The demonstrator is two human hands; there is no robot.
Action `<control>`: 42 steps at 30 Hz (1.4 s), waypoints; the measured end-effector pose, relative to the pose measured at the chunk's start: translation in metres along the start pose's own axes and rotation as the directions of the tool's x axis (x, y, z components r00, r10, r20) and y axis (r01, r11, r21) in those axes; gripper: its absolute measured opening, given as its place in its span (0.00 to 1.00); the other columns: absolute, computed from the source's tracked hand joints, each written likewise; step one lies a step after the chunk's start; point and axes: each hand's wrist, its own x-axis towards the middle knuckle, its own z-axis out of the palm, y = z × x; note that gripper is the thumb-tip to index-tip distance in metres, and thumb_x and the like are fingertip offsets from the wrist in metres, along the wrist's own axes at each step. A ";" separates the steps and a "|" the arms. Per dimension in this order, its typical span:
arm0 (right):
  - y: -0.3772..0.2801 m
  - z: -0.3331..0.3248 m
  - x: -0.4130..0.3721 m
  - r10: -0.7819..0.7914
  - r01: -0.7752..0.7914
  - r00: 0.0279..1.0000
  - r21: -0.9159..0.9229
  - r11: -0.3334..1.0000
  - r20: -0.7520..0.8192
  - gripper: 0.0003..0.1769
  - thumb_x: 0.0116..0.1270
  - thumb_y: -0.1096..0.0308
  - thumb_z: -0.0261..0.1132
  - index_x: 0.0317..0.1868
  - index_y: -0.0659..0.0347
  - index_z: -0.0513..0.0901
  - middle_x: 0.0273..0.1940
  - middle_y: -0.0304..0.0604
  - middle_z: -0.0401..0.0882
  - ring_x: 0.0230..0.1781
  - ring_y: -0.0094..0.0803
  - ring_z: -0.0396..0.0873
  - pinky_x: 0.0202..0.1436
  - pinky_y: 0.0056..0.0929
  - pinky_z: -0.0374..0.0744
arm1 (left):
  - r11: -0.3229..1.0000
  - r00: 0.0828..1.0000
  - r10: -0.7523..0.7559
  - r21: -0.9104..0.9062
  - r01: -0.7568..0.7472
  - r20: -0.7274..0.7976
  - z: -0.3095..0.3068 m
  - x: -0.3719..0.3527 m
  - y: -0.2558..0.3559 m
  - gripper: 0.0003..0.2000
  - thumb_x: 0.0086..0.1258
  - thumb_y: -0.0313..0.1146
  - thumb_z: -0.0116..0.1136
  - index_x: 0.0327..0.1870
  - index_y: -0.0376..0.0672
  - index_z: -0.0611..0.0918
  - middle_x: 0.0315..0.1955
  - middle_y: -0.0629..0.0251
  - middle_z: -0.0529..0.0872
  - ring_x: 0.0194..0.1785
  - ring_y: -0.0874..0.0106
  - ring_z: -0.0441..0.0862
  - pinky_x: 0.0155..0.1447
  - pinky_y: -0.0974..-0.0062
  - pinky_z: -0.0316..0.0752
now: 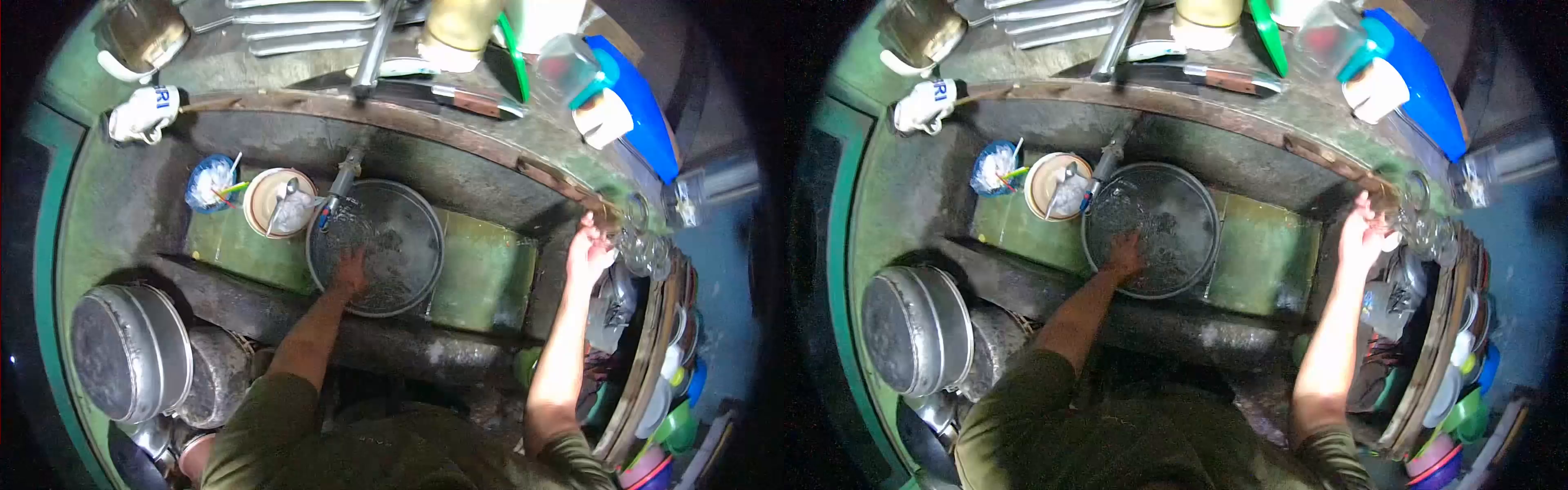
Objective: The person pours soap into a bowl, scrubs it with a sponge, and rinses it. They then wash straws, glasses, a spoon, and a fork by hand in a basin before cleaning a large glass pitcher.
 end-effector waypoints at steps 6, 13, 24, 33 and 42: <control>0.018 -0.010 -0.115 0.123 -0.347 0.860 -0.391 0.853 -0.494 0.25 0.73 0.49 0.52 0.49 0.66 0.75 0.48 0.55 0.80 0.45 0.43 0.79 0.50 0.41 0.78 | 0.967 0.956 0.163 0.153 -0.204 0.243 0.001 0.046 0.007 0.39 0.60 0.37 0.63 0.74 0.48 0.60 0.73 0.43 0.51 0.73 0.46 0.58 0.74 0.52 0.58; 0.068 -0.062 -0.224 0.138 -0.711 0.486 -0.299 0.636 -0.863 0.26 0.77 0.41 0.40 0.43 0.52 0.76 0.36 0.47 0.81 0.27 0.37 0.74 0.35 0.39 0.76 | 0.917 0.925 0.354 0.141 -0.373 0.140 0.006 0.093 -0.006 0.22 0.65 0.48 0.56 0.55 0.44 0.80 0.55 0.47 0.78 0.60 0.51 0.73 0.68 0.50 0.61; 0.128 -0.034 -0.207 0.117 -0.812 0.558 -0.511 0.283 -0.822 0.24 0.77 0.45 0.43 0.55 0.56 0.70 0.40 0.49 0.80 0.30 0.36 0.80 0.35 0.37 0.81 | 0.777 0.913 0.371 -0.483 -0.404 -0.167 0.100 0.157 -0.071 0.27 0.64 0.48 0.58 0.61 0.42 0.73 0.56 0.49 0.78 0.59 0.54 0.75 0.65 0.59 0.68; 0.176 -0.027 -0.198 0.164 -0.813 0.580 -0.554 0.178 -0.798 0.18 0.78 0.52 0.47 0.52 0.57 0.72 0.36 0.44 0.81 0.26 0.29 0.78 0.30 0.28 0.80 | 0.694 0.940 0.183 -0.639 -0.332 -0.288 -0.113 0.008 -0.029 0.38 0.42 0.32 0.76 0.59 0.41 0.69 0.49 0.52 0.79 0.57 0.57 0.77 0.61 0.64 0.71; 0.300 0.021 -0.151 0.443 -0.392 0.773 -0.891 -0.228 -0.453 0.18 0.72 0.62 0.62 0.56 0.61 0.73 0.39 0.38 0.78 0.33 0.22 0.76 0.36 0.23 0.77 | -0.379 0.966 0.108 -0.888 0.260 0.237 -0.118 -0.044 0.001 0.22 0.68 0.47 0.59 0.56 0.45 0.73 0.40 0.62 0.82 0.39 0.68 0.83 0.45 0.58 0.80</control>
